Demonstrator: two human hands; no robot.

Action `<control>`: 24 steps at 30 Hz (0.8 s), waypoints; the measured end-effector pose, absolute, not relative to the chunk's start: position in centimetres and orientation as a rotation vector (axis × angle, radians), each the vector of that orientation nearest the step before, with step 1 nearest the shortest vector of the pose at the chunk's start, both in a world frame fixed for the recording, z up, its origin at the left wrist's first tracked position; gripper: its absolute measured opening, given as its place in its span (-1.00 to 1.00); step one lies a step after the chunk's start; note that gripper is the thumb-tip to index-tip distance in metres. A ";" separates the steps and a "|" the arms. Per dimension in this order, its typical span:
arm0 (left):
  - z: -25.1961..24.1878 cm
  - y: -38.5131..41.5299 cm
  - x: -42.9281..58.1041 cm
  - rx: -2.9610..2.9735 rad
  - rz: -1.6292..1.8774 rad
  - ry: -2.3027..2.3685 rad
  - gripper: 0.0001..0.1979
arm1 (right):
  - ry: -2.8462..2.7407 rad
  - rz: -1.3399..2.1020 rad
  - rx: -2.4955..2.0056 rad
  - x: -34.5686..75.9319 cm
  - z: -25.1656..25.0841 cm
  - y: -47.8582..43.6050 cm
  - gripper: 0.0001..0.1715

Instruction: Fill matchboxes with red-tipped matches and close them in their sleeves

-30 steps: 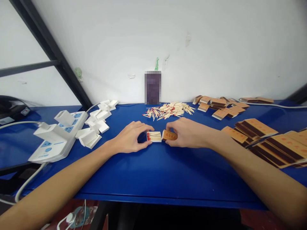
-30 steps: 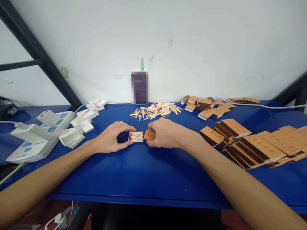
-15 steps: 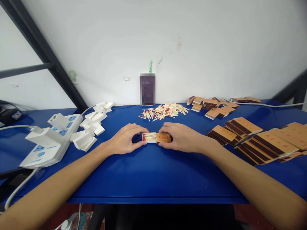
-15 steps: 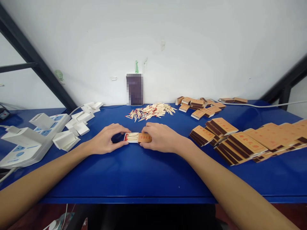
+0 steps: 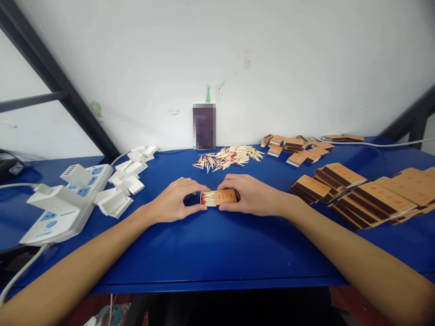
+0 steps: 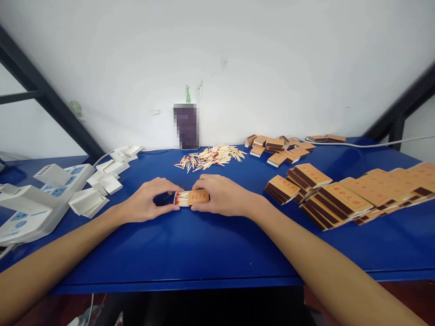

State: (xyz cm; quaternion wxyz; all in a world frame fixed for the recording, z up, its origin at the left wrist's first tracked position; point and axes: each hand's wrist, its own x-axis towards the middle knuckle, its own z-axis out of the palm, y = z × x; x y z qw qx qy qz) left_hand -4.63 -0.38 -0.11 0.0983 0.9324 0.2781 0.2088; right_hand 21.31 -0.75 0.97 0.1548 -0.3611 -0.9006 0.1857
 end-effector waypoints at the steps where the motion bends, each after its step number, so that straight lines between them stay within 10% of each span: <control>1: -0.2 -0.4 -4.6 2.748 0.632 0.817 -0.66 | -2.575 0.537 -1.020 21.1 0.9 -0.8 -0.59; 24: 0.3 -1.2 -3.7 2.590 0.593 0.784 -0.68 | -2.429 0.519 -0.782 19.6 -0.7 -1.7 -0.61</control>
